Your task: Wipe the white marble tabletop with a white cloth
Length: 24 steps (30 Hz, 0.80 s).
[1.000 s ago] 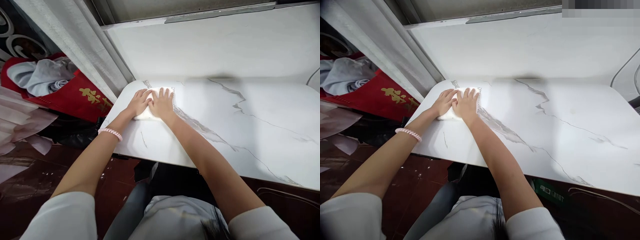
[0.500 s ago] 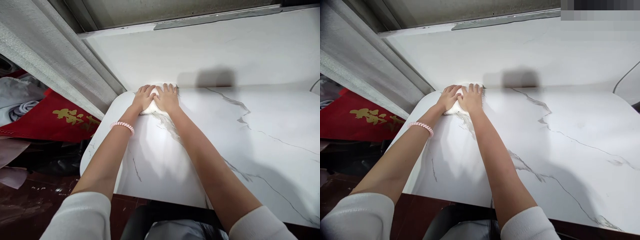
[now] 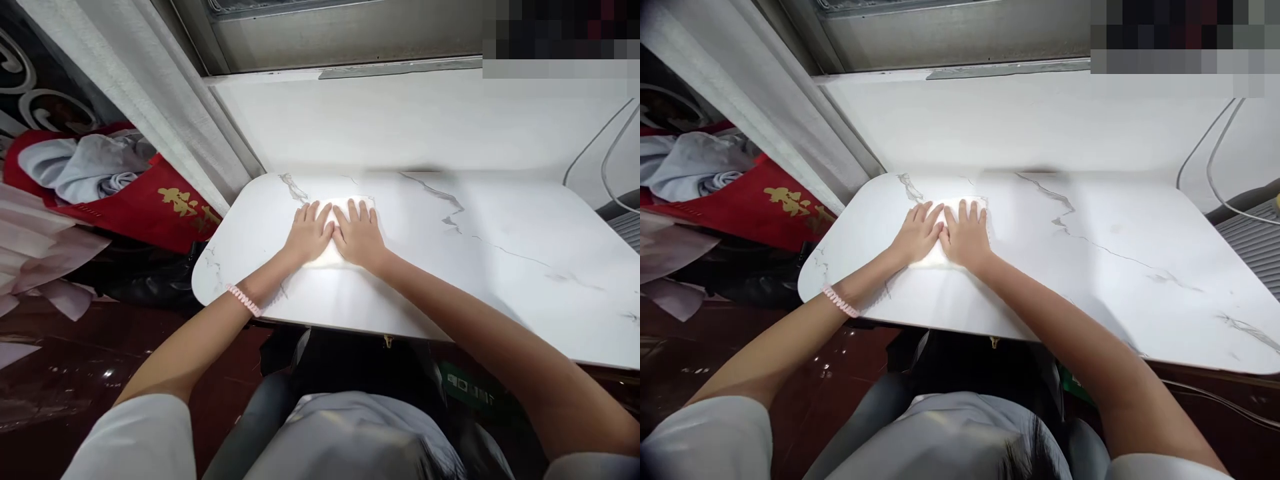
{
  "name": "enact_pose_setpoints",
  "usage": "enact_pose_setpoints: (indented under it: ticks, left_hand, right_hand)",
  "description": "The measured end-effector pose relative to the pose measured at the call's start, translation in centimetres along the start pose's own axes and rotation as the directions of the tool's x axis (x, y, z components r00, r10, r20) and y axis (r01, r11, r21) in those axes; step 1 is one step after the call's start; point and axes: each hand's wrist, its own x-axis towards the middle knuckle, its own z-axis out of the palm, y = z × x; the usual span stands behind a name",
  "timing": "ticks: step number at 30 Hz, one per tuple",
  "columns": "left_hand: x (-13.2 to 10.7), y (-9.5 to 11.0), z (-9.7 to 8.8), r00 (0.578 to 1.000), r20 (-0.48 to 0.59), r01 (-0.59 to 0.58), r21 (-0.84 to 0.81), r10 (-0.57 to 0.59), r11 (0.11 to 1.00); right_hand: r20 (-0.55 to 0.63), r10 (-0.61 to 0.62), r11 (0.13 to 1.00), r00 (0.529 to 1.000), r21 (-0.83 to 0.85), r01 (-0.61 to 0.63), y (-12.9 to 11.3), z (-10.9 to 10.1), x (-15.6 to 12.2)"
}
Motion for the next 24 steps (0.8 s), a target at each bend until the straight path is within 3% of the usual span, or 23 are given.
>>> enact_pose_setpoints:
  ticks: [6,9,11,16,24]
  left_hand:
    - [-8.5,6.6,-1.0,0.999,-0.039,-0.029,0.015,0.029,0.999]
    - [-10.6,8.7,-1.2,0.997,-0.056,-0.055,0.005,0.055,0.999]
    - [-10.8,9.4,-1.1,0.995,-0.057,-0.081,-0.009,0.081,0.997]
    - [-6.8,9.2,-0.9,0.994,0.057,-0.097,-0.023,0.098,0.995]
    - [6.3,8.1,0.0,0.979,0.203,0.022,-0.031,-0.015,0.999]
  right_hand:
    - [0.025,-0.023,0.998,0.999,-0.056,0.025,-0.4,-1.8,-9.8]
    - [0.011,-0.004,0.998,1.0,-0.061,0.005,-0.1,-2.2,-12.9]
    - [0.021,0.018,0.998,1.0,-0.065,-0.016,0.2,-2.4,-13.6]
    - [0.067,0.097,0.993,0.993,-0.078,-0.092,1.8,-2.6,-11.2]
    - [0.073,0.15,0.988,0.986,0.009,-0.151,7.8,-2.2,0.1]
